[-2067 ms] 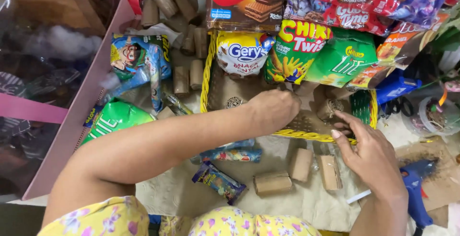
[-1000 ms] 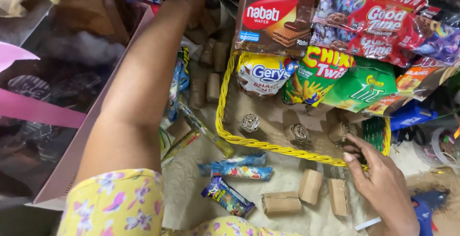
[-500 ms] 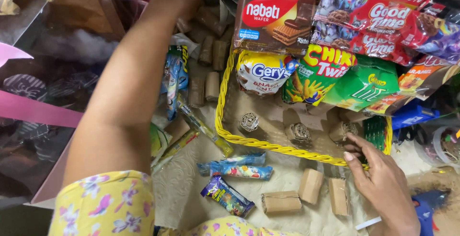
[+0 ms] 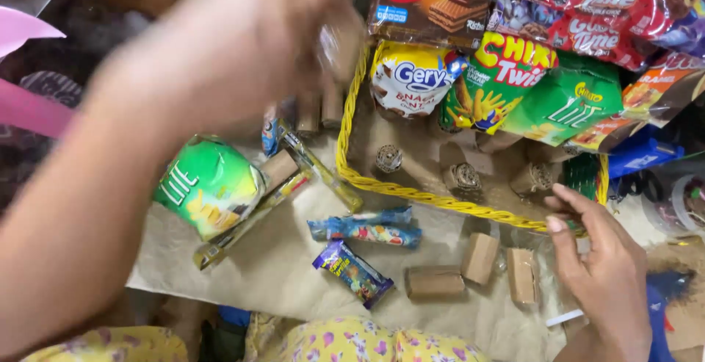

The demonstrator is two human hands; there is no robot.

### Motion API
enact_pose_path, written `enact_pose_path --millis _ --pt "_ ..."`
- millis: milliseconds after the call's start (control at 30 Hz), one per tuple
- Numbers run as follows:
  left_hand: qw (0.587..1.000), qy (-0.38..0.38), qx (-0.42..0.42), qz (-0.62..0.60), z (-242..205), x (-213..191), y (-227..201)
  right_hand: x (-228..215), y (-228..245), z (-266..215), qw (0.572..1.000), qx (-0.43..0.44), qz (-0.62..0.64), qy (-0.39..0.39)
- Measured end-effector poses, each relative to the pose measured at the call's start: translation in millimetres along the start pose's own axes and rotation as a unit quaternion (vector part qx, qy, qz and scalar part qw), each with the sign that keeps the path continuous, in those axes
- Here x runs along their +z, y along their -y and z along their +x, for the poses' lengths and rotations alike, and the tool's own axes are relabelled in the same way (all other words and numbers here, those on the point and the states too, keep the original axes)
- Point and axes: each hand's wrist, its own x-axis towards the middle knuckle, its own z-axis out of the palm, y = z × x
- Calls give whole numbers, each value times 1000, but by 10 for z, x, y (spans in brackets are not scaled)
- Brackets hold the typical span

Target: Assembling a snack bouquet by gluing and arranging various snack packets into a basket.

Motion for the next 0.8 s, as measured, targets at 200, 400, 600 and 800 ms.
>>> enact_pose_path --millis 200,400,600,800 --pt "906 -159 327 -217 -991 331 -1495 194 384 -477 921 -121 334 158" --pt "876 -223 292 -313 -1431 572 -1733 212 710 -693 930 -192 216 228" --pt "900 71 148 -403 -2302 1322 -1224 15 464 -627 951 -105 259 135" --pt "944 323 55 -37 -3815 4642 -1097 -280 469 -343 979 82 177 62"
